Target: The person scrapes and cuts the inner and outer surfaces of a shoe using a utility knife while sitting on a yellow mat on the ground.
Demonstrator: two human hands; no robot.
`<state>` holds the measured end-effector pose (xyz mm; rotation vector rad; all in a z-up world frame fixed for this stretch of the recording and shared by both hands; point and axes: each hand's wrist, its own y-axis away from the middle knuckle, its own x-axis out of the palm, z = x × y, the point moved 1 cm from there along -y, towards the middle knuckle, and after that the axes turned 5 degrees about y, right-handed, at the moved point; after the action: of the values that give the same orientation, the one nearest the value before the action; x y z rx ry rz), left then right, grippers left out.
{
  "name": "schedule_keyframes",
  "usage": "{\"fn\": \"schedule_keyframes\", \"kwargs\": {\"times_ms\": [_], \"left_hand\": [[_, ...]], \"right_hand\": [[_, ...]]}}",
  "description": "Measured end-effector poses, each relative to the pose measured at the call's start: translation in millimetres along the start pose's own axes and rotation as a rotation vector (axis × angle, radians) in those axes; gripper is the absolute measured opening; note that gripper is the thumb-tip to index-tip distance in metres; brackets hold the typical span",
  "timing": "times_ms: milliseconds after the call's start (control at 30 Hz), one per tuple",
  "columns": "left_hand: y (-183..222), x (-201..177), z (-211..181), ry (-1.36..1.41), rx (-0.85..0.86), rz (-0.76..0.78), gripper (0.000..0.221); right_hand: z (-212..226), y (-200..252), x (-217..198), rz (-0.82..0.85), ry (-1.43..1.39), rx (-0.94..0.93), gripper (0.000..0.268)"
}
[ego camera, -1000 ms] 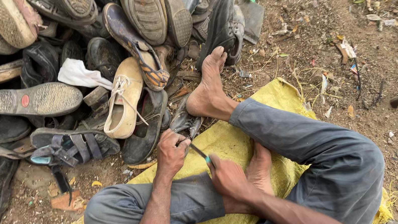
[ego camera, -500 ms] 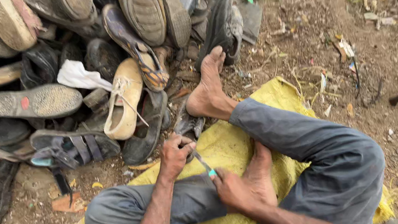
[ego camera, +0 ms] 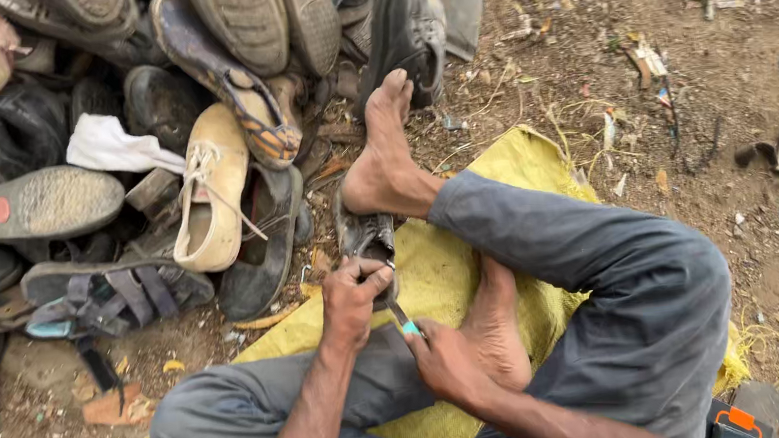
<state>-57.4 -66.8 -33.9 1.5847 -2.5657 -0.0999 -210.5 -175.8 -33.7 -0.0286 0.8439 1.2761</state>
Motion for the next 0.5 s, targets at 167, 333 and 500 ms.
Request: {"fn": "schedule_keyframes", "kwargs": {"times_ms": [167, 333, 500], "left_hand": [[8, 19, 2, 0.23, -0.163, -0.013, 0.01], [7, 33, 10, 0.513, -0.266, 0.034, 0.008], [-1, 47, 19, 0.487, -0.21, 0.089, 0.004]], "right_hand": [[-2, 10, 9, -0.148, 0.104, -0.128, 0.027], [-17, 32, 0, -0.186, 0.077, -0.074, 0.027], [-21, -36, 10, -0.253, 0.207, 0.062, 0.027]]}}
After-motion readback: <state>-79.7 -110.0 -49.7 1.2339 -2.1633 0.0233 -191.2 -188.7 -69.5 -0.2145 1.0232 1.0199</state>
